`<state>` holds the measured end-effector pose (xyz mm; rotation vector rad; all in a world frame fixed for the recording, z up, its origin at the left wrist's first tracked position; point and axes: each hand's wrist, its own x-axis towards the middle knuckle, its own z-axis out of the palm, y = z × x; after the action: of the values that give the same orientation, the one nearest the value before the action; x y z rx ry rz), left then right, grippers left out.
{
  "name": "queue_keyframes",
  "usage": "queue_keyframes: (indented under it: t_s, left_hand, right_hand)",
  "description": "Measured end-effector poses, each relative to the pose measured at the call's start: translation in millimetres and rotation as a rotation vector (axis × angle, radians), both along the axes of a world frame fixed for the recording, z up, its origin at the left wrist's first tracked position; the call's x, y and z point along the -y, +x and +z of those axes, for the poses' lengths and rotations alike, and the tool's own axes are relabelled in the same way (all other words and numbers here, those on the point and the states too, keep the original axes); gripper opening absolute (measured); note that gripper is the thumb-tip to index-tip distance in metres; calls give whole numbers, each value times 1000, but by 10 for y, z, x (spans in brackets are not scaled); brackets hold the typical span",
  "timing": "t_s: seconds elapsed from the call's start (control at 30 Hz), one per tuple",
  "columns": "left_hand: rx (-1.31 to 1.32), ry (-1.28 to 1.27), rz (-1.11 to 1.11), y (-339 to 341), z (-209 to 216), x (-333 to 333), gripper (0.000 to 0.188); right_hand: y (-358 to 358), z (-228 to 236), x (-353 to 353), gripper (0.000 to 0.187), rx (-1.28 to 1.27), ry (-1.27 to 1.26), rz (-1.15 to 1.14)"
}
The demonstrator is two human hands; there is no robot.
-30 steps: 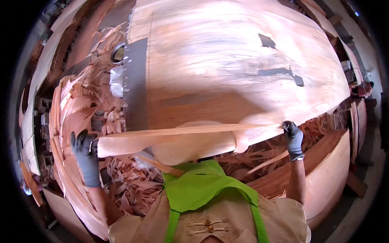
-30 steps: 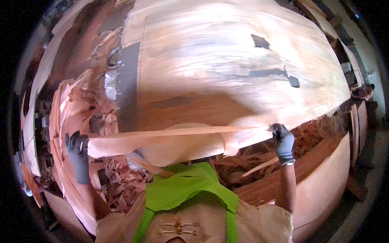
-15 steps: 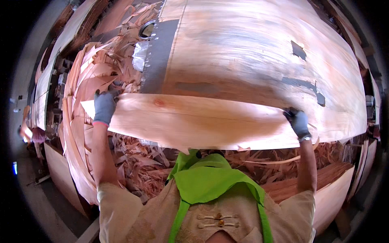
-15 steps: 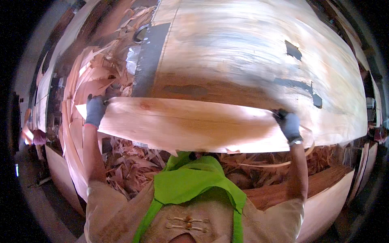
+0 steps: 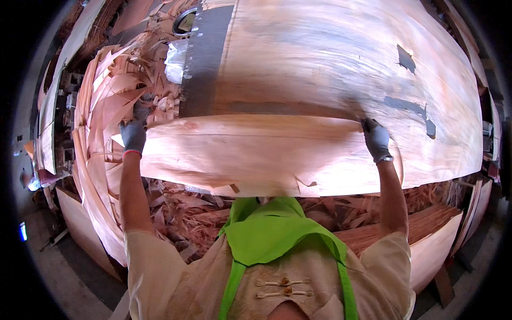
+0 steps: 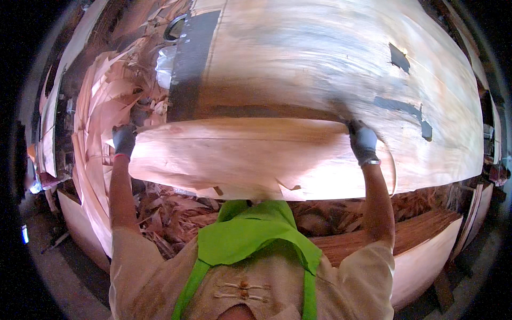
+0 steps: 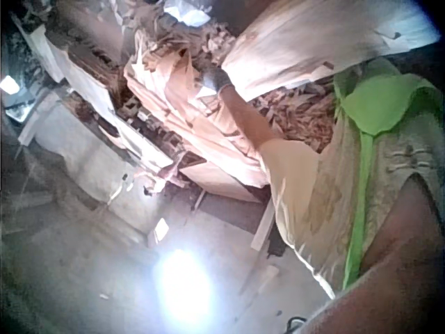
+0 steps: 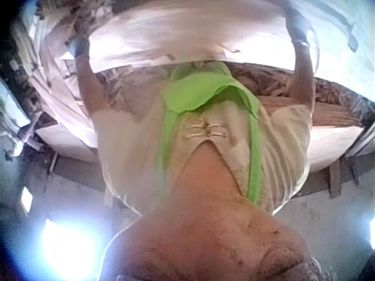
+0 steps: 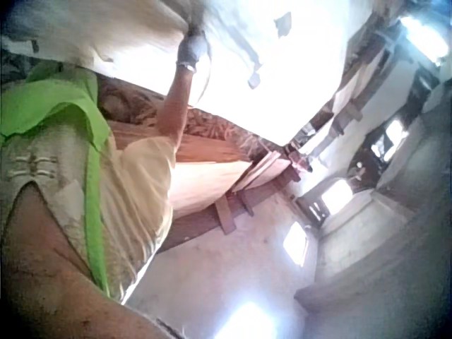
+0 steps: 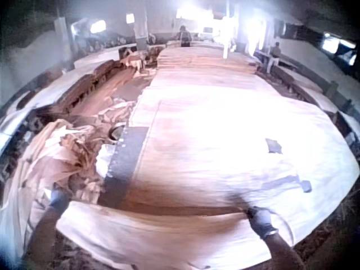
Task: The person trims and measures large wood veneer sheets using a hand-held blade and a measuring tape, moving the sheets between stacks and a metal work table.
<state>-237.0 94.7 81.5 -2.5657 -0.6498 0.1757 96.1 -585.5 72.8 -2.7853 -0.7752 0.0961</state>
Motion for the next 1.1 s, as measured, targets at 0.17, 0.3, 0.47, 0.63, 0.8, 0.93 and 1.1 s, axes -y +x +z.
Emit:
queue_keyframes:
  t_s: [0.17, 0.3, 0.47, 0.63, 0.8, 0.93, 1.1]
  left_hand:
    - [7, -128, -60, -98, -27, -110, 12]
    - [-134, -58, 5, -191, 141, -312, 14]
    - [-24, 81, 23, 201, 114, -573, 15]
    - [267, -58, 147, 649, 61, 162, 45]
    - [406, -485, -173, 677, -303, 1500, 58]
    - [360, -559, -112, 602, -401, 1920, 59]
    - [585, -444, -29, 441, -615, 1418, 65]
  right_hand:
    - [-289, 137, 39, 10, -34, 181, 29]
    - [-447, 378, -276, 8, -184, 180, 26]
    - [-83, -43, -507, 10, -18, 182, 23]
    - [126, -217, -877, 16, 6, 64, -16]
    - [92, -152, -1007, 20, -23, 24, -35]
    - [73, -44, -1154, 18, -7, 37, 11]
    - [92, 0, -841, 21, 98, 154, 101]
